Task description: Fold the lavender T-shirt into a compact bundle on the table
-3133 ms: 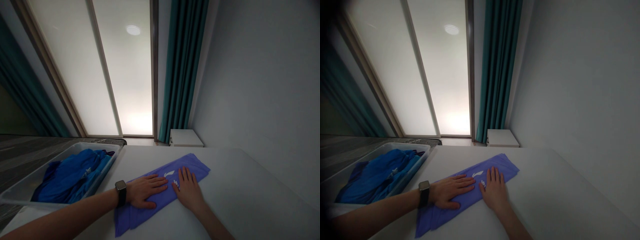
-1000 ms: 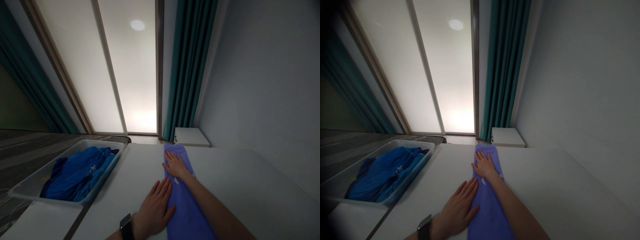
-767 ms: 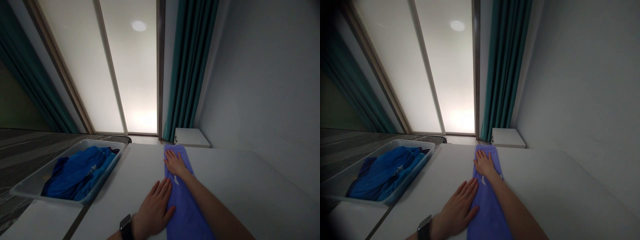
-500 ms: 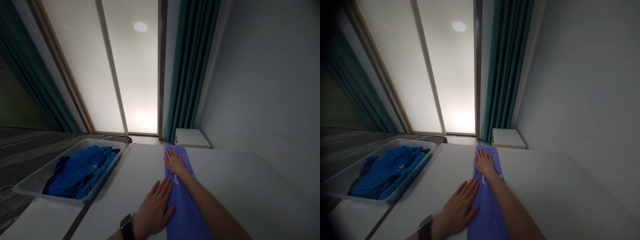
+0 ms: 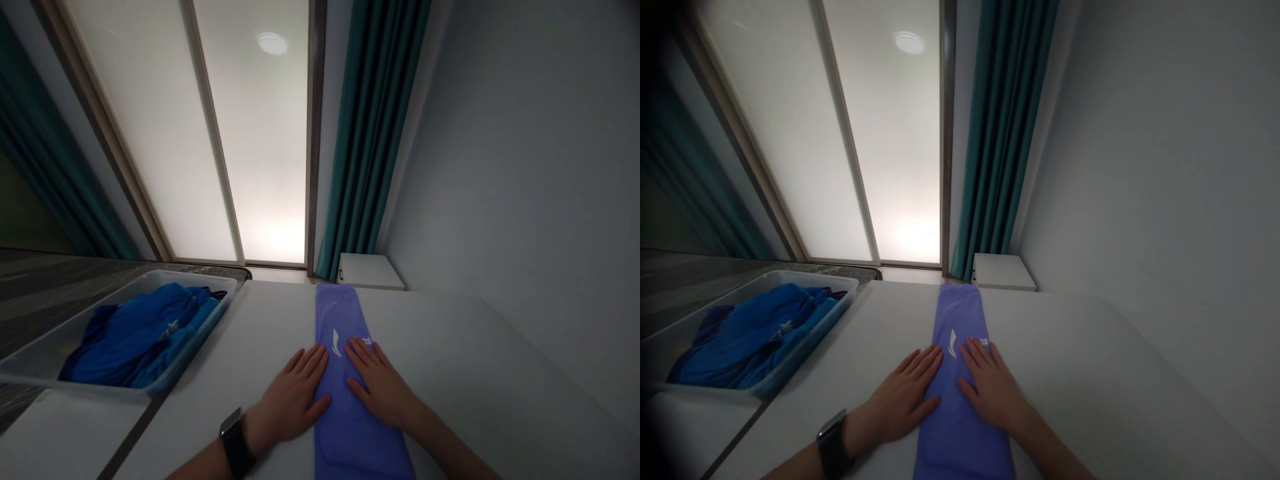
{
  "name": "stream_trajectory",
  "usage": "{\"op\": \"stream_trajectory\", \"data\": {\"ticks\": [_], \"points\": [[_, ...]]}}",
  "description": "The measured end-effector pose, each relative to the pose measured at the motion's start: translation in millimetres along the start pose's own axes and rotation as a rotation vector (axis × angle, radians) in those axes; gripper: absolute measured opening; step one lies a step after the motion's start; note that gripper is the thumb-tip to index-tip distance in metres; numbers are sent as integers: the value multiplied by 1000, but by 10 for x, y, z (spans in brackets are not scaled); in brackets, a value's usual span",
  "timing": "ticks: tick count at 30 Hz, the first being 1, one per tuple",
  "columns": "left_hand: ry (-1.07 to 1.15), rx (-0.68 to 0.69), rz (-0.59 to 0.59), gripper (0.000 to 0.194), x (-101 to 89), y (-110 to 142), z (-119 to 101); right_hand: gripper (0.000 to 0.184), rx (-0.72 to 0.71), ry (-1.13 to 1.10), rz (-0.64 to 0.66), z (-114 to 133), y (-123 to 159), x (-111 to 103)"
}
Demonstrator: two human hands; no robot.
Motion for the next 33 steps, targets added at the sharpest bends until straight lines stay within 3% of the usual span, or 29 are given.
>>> {"op": "stream_trajectory", "data": {"ticks": [5, 9, 14, 18, 21, 25, 30, 33], "points": [[13, 58, 25, 63, -63, 6, 97, 68, 89, -38, -15, 70, 298, 134], [39, 62, -21, 61, -131, 26, -32, 69, 117, -46, -26, 134, 309, 106], [67, 131, 38, 79, -36, 56, -326, 69, 58, -79, -37, 170, 356, 94], [51, 148, 94, 89, 23, 69, -339, 70, -13, -93, -36, 205, 429, 140], [49, 168, 91, 87, -54, 94, -356, 68, -20, -101, -46, 204, 480, 143], [61, 308, 64, 69, -227, 184, -605, 56, -159, -102, -143, 373, 641, 64], [37, 411, 1, 21, -250, 270, -866, 6, -254, -63, -331, 607, 878, 46], [-25, 439, -20, 5, -197, 304, -917, 9, -336, 42, -411, 727, 967, 128]]}}
Point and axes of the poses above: each hand's wrist, its own y-axis away from the middle knuckle, its own x-axis out of the palm, z = x × y, the point moved 8 cm from there along -y, towards the middle knuckle, and after that the axes turned 15 degrees about z, right-handed, at the moved point
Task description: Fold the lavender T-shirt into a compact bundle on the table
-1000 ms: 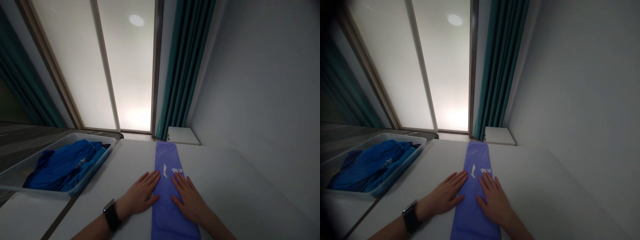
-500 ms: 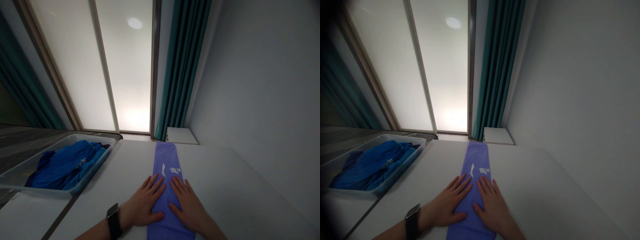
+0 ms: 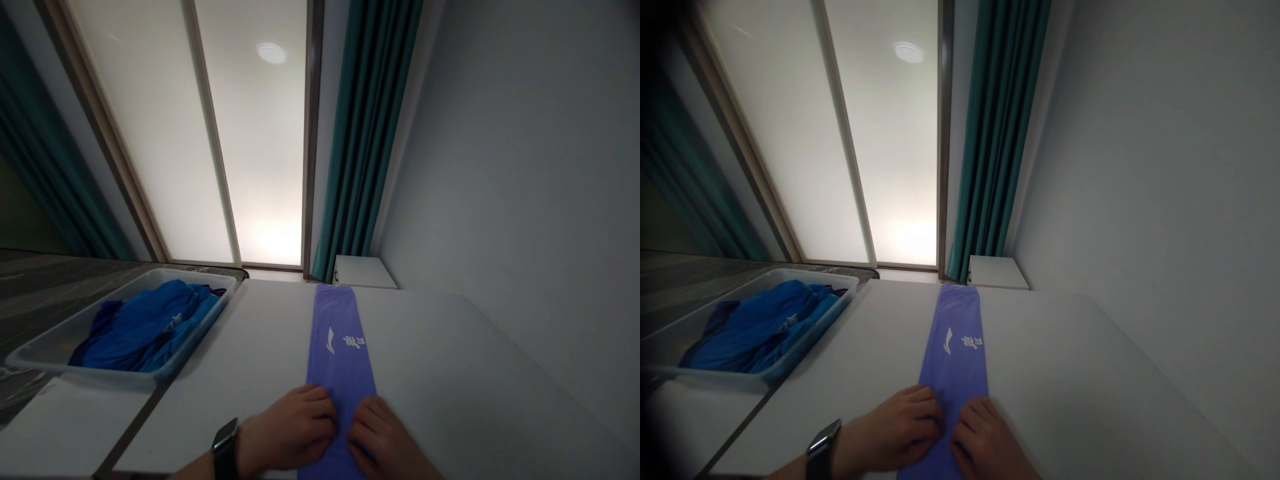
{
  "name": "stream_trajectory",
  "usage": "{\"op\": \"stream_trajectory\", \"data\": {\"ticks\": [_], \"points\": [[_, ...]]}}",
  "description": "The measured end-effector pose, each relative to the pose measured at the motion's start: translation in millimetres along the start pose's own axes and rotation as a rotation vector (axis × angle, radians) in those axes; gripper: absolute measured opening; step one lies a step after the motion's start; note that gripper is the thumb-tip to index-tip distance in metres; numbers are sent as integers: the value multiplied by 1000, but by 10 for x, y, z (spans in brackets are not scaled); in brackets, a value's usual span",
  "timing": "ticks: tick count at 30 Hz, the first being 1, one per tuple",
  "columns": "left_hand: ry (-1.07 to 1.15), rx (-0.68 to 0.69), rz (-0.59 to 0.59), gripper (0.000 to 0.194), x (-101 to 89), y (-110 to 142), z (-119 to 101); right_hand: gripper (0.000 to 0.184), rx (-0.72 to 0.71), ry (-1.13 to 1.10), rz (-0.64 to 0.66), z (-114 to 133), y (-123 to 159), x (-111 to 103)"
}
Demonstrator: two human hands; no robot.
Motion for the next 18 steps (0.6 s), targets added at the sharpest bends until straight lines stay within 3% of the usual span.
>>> {"op": "stream_trajectory", "data": {"ticks": [6, 7, 9, 12, 14, 18], "points": [[-8, 4, 19, 6, -9, 113, -101, 13, -125, 145, -67, 117, 198, 127], [-2, 1, 32, 14, -7, 134, -131, 13, -138, 188, -86, 138, 235, 124], [-3, -16, 62, 29, 0, 175, -190, 21, -171, 284, -88, 191, 298, 121], [-53, -54, 116, 33, 28, 230, -264, 36, -210, 408, -27, 254, 358, 126], [-102, -53, 134, 37, 59, 266, -305, 41, -207, 410, -9, 255, 385, 98], [-193, -27, 57, 35, 120, 332, -354, 42, -206, 274, -12, 224, 425, 24]]}}
Point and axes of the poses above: each hand's wrist, its own y-axis away from the middle knuckle, its own x-axis out of the palm, z = x × y, the point moved 8 cm from there along -y, towards the middle knuckle, and after that the axes turned 15 degrees about z, right-handed, at the moved point
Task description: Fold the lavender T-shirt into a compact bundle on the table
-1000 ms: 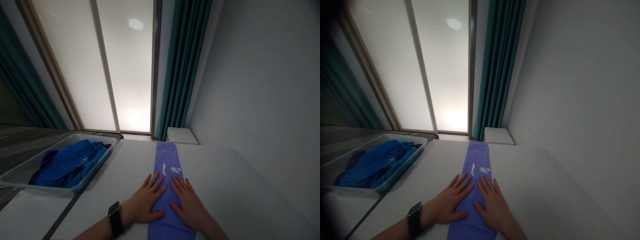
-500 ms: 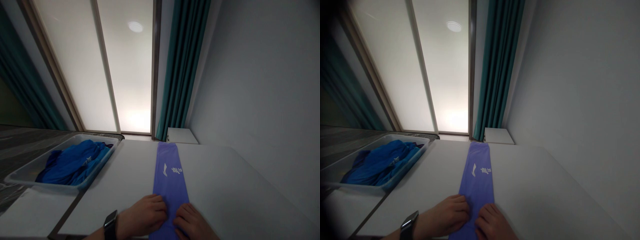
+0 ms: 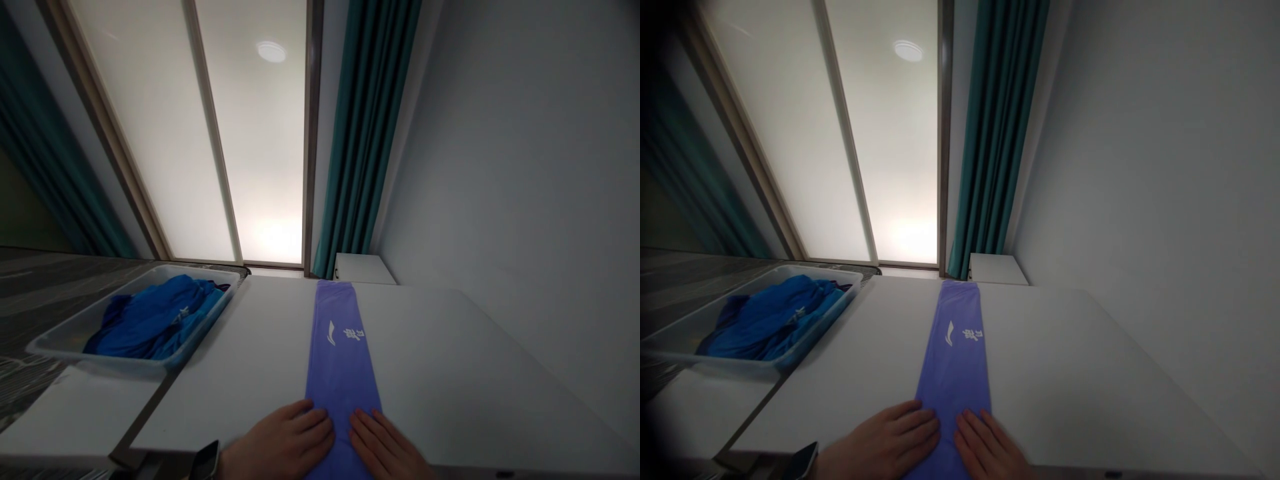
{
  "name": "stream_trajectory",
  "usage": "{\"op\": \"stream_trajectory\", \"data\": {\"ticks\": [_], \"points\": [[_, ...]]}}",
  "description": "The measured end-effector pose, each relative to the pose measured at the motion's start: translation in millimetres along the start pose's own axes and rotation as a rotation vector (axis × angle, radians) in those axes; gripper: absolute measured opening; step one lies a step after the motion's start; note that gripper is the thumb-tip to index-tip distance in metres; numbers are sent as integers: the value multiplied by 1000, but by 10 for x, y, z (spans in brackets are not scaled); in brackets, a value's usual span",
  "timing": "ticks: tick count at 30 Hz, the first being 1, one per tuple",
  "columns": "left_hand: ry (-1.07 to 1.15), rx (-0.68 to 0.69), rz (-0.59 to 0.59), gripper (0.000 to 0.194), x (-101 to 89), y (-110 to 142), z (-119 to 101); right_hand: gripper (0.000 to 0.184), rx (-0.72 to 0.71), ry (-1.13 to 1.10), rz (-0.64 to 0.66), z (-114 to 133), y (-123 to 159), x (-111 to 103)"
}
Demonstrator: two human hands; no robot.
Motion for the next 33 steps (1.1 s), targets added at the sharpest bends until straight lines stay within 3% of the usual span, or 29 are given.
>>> {"op": "stream_trajectory", "data": {"ticks": [4, 8, 10, 15, 19, 25, 29, 33], "points": [[35, -23, -37, 30, 45, 12, -6, 38, -38, -121, 48, -31, 46, -13], [309, -30, -91, 22, -11, -10, 90, 32, 19, -390, 142, -162, 80, 34], [496, -103, -123, 20, -4, -35, 246, 30, 144, -568, 142, -296, 65, 55], [890, -509, -223, 36, 199, -77, 817, 37, 708, -933, 27, -770, 25, 172], [1207, -613, -312, 56, 329, -182, 1113, 49, 803, -1042, -76, -979, -134, 252], [1055, -743, -314, 62, 225, -208, 1316, 51, 945, -707, 27, -1140, -243, 371], [882, -725, -267, 69, 185, -161, 1189, 52, 964, -624, 108, -1136, -282, 399], [754, -660, -203, 76, 220, -120, 1005, 52, 957, -617, 105, -1092, -249, 406]]}}
Point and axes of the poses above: each hand's wrist, its own y-axis away from the middle knuckle, its own x-axis out of the palm, z = x × y, the point moved 8 cm from there along -y, towards the middle knuckle, and after that the axes turned 15 degrees about z, right-handed, at the moved point
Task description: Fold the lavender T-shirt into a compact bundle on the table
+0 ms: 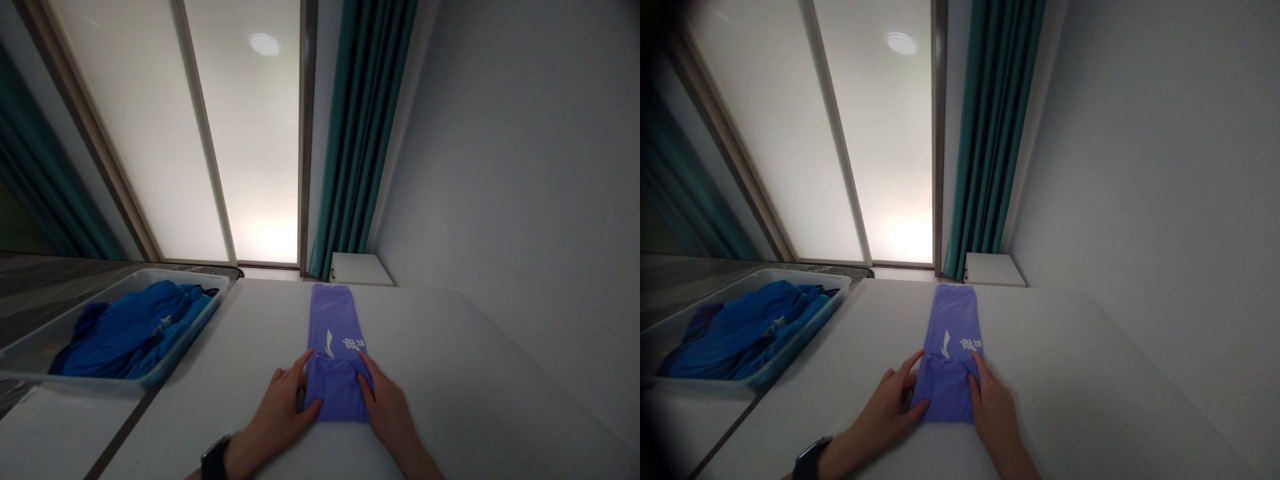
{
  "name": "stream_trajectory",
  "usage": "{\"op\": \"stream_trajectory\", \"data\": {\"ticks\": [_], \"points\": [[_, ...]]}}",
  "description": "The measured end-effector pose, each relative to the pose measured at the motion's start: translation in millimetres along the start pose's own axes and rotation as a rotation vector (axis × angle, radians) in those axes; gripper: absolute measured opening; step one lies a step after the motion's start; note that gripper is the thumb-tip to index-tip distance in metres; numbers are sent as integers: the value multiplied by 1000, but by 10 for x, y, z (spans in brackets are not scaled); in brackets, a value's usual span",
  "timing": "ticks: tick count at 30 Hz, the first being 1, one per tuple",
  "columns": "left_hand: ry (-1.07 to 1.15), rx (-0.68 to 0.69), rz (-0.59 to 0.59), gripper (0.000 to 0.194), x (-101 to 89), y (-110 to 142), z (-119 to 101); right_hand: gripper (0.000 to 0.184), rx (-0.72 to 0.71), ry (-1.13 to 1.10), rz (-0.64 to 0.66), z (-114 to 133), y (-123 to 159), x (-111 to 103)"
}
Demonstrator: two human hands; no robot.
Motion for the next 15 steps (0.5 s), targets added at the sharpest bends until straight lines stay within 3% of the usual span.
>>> {"op": "stream_trajectory", "data": {"ticks": [5, 8, 12, 15], "points": [[17, 45, 69, 58, 89, 188, -29, 48, -76, -25, -7, -35, 231, 116], [50, 123, 46, 48, 73, 318, -107, 47, -124, -58, 10, -35, 374, 142], [95, 207, -33, 42, -33, 375, -218, 46, -159, -113, -28, 47, 423, -41], [149, 182, -69, 39, -135, 239, -222, 47, -142, -136, -75, 128, 290, -266]]}}
Point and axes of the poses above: each hand's wrist, its own y-axis away from the middle knuckle, its own x-axis out of the palm, z = x × y, the point moved 8 cm from there along -y, towards the middle knuckle, and after that the axes turned 15 degrees about z, right-handed, at the moved point
